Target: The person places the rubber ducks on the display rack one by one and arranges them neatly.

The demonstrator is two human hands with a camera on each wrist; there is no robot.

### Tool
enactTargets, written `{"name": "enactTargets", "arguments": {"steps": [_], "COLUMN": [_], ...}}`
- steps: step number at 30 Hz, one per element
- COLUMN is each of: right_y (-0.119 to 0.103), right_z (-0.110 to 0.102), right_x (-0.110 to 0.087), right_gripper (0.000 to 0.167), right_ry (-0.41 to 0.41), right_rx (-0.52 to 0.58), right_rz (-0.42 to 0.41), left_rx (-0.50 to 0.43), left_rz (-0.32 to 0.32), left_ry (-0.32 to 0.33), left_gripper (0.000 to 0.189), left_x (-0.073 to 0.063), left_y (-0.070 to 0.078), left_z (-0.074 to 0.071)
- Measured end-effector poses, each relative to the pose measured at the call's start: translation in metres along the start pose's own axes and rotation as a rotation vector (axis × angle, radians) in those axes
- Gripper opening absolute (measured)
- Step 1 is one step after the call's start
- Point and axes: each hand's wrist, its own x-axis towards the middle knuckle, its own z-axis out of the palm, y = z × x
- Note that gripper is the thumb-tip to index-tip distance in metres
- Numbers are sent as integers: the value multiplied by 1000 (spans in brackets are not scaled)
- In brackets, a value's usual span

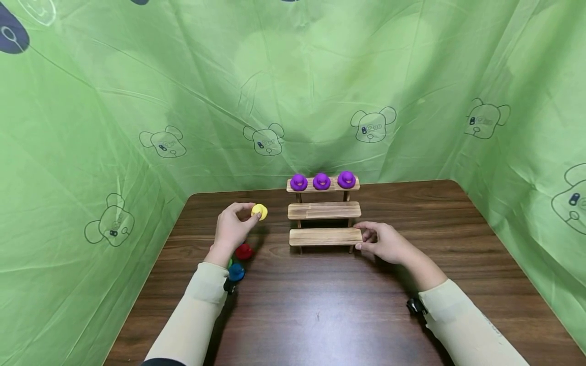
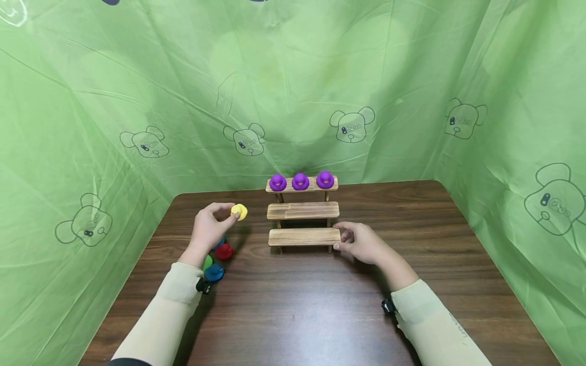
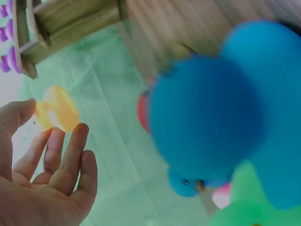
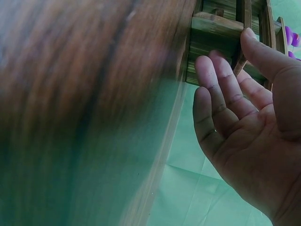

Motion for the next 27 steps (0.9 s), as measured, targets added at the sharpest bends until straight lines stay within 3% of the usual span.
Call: {"name": "enactTargets", "arguments": {"steps": [5, 10, 27], "right_y": [-1, 0, 2], "right_z": [0, 1, 0], "right_x": [0, 0, 0], "right_gripper": [55, 55, 55], "right_ry": [0, -1, 6], "right_rx": [-5, -1, 0], "right_rz": [13, 12, -3], "left_rx": [-109, -145, -29], "left_rz": [24, 47, 197], "left_ry": [-2, -10, -9], "left_gripper": [29, 29, 30], "left_x": [-1, -3, -4], "left_y": [13, 24, 59], "left_z": [7, 14, 37]}}
